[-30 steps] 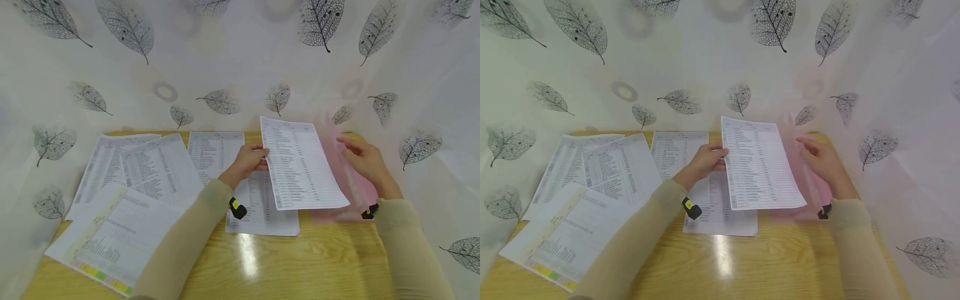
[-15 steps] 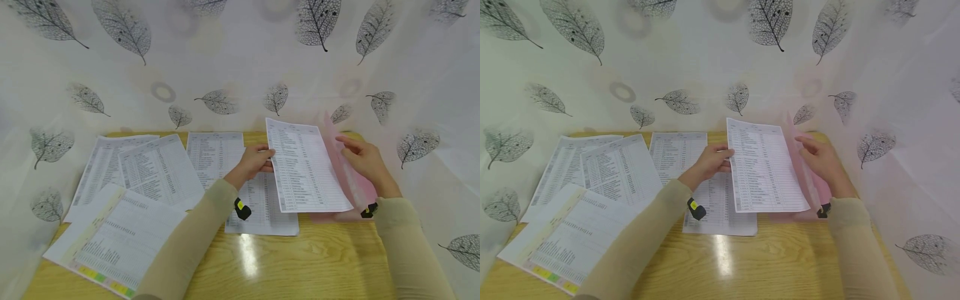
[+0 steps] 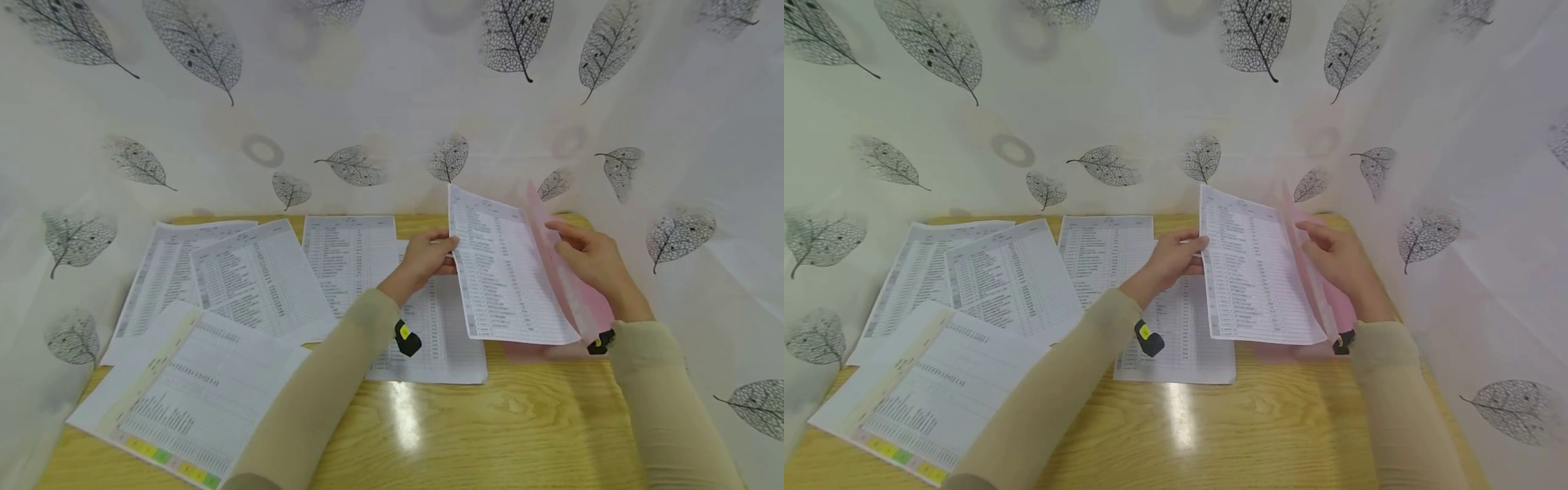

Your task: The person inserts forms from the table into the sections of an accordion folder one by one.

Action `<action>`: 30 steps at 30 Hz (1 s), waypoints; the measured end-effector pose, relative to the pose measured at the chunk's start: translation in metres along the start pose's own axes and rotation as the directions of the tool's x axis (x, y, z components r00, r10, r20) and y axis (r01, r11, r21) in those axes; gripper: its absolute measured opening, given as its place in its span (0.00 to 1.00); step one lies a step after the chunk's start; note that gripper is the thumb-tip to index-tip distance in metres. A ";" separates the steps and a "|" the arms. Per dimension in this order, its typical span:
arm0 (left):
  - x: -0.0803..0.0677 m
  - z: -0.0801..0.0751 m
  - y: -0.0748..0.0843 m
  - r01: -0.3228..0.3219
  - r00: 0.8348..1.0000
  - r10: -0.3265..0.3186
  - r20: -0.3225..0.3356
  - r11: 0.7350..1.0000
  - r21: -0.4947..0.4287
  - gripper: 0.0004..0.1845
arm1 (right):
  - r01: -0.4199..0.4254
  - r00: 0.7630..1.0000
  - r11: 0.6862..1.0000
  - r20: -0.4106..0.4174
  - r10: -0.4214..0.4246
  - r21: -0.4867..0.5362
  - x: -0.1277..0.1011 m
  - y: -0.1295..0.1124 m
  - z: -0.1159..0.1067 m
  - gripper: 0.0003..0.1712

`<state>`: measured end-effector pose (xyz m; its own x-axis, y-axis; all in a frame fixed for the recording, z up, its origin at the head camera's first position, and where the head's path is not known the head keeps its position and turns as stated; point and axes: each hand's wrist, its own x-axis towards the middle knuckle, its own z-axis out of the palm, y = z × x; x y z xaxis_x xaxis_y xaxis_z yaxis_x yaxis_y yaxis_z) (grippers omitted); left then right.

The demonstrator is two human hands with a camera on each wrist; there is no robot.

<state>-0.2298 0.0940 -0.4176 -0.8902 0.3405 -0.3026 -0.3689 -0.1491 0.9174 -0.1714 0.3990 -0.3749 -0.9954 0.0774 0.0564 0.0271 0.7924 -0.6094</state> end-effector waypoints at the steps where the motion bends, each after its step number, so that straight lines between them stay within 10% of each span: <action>1: 0.001 0.002 0.000 -0.009 1.000 0.009 -0.005 1.000 -0.005 0.21 | 0.000 1.000 1.000 -0.002 0.000 -0.002 0.000 0.000 0.000 0.26; 19: 0.003 0.015 0.001 -0.146 0.973 0.155 -0.172 0.987 0.066 0.19 | 0.038 0.999 0.998 -0.026 -0.037 0.040 0.002 0.000 0.001 0.25; 30: 0.002 0.033 -0.012 -0.068 0.997 0.067 -0.045 0.998 -0.015 0.18 | -0.013 1.000 0.999 -0.005 0.013 0.030 0.001 -0.003 0.000 0.25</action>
<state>-0.2181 0.1272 -0.4201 -0.9241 0.2877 -0.2516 -0.3115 -0.1855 0.9320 -0.1721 0.3964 -0.3727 -0.9945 0.0908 0.0528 0.0369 0.7731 -0.6332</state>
